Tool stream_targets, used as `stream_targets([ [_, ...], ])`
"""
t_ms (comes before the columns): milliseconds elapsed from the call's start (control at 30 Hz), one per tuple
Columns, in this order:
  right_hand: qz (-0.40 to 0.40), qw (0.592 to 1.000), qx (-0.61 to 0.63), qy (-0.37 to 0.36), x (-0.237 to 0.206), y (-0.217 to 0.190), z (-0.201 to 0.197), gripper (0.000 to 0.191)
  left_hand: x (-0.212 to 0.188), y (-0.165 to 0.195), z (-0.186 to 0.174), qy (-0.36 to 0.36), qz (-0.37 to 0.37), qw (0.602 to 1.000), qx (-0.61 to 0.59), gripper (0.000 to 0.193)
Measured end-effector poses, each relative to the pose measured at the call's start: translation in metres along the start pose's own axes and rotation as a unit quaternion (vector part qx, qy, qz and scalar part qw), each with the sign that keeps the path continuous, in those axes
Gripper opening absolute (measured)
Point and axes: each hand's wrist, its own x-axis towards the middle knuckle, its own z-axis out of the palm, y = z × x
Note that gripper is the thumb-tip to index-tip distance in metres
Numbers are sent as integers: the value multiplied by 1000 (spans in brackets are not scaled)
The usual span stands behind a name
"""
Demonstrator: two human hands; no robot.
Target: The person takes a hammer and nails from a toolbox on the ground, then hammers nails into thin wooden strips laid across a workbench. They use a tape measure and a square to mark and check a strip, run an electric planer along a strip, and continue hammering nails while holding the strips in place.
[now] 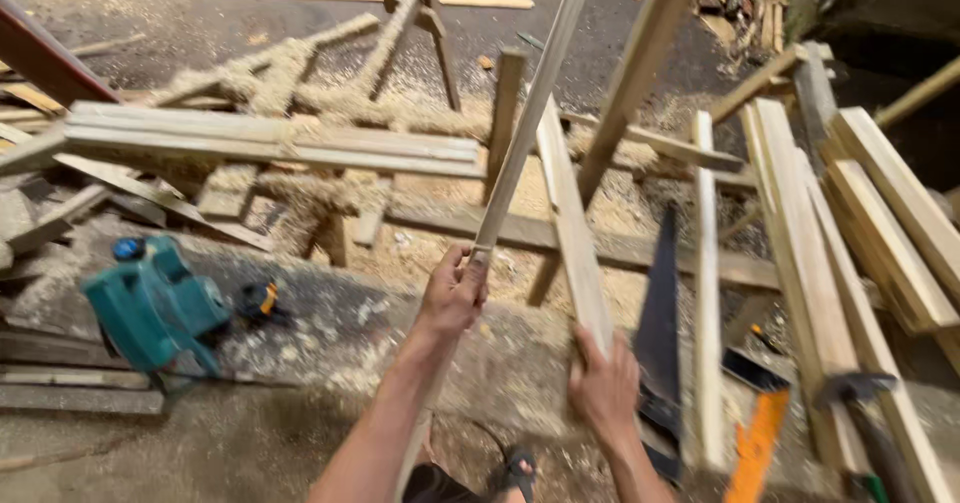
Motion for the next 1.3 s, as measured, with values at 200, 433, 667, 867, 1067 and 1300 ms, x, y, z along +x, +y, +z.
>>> stream_targets([
  [200, -31, 995, -50, 75, 18, 59, -2, 33, -50, -34, 13, -23, -86, 996, 23, 26],
  [433, 8, 960, 280, -26, 13, 35, -25, 47, -75, -48, 15, -20, -114, 982, 149, 28],
  [667, 81, 670, 726, -130, 4, -42, -28, 44, -93, -54, 19, -161, -70, 927, 332, 25],
  [867, 102, 645, 755, -59, 0, -29, -16, 36, -73, -43, 15, -178, -35, 862, 473, 45],
  [1067, 181, 591, 776, 124, -14, 21, -13, 30, -72, -22, 43, -210, 60, 793, 569, 52],
  [1300, 190, 515, 832, 78, -54, 60, 6, 47, -49, -37, 22, -272, 162, 783, 535, 48],
])
